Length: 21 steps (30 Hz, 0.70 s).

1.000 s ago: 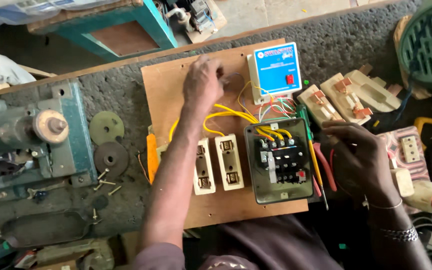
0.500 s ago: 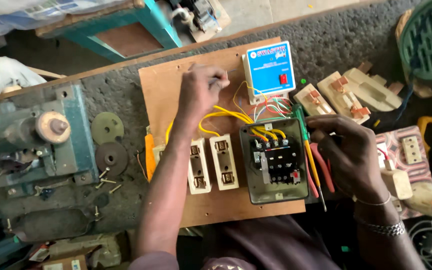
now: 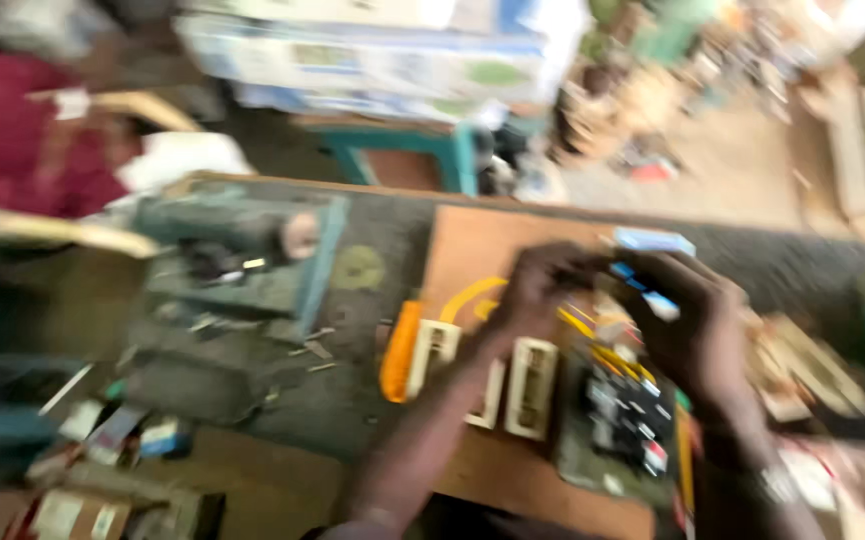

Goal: The person wires an electrical contactor inside a starter box on a workbench, routing a yellow cable and connecting wires to terminals. They use a screwdriver to tighten connections, press the switch on a blue control unit, and use pliers to work on the wiring near fuse holders.

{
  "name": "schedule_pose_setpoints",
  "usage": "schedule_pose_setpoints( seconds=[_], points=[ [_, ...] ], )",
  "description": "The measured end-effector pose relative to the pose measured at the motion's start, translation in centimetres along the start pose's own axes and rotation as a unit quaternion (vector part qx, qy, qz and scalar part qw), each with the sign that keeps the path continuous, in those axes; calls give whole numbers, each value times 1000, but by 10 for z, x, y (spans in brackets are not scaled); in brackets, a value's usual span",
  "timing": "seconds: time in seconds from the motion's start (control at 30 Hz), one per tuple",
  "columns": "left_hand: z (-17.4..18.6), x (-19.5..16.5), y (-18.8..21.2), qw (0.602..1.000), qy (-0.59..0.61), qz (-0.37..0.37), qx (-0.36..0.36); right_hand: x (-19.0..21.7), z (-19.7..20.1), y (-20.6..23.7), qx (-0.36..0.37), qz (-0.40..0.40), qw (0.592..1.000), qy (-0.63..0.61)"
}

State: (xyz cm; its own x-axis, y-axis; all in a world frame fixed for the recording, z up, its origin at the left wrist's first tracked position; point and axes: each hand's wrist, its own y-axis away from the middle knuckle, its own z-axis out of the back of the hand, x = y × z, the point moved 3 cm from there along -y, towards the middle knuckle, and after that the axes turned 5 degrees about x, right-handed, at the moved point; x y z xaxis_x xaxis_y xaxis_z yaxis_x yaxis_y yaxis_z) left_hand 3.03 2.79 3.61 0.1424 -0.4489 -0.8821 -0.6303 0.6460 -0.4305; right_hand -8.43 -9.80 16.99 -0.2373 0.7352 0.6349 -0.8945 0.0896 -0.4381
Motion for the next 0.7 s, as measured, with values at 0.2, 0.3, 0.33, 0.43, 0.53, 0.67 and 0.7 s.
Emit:
schedule_pose_setpoints(
  seconds=[0.2, 0.3, 0.33, 0.43, 0.53, 0.67, 0.7],
  points=[
    [-9, -6, 7, 976, -214, -17, -30, -73, -31, 36, -5, -114, 990, -85],
    [-15, -15, 6, 950, -309, -12, -38, -138, -51, 44, 13, -136, 975, -175],
    [-16, -18, 6, 937, -347, -21, -39, -159, -57, 44, 21, -149, 973, -176],
    [-19, -23, 4, 932, -359, -35, -34, -211, -67, 41, 48, -179, 969, -165],
    [-23, -20, 5, 941, -338, -24, -19, -239, -70, 36, 61, -194, 965, -165],
    [-27, -9, 4, 942, -332, -16, -37, -257, -74, 27, 78, -198, 957, -197],
    [-27, -5, 5, 943, -330, -24, -44, -259, -74, 26, 81, -197, 956, -202]
  ],
)
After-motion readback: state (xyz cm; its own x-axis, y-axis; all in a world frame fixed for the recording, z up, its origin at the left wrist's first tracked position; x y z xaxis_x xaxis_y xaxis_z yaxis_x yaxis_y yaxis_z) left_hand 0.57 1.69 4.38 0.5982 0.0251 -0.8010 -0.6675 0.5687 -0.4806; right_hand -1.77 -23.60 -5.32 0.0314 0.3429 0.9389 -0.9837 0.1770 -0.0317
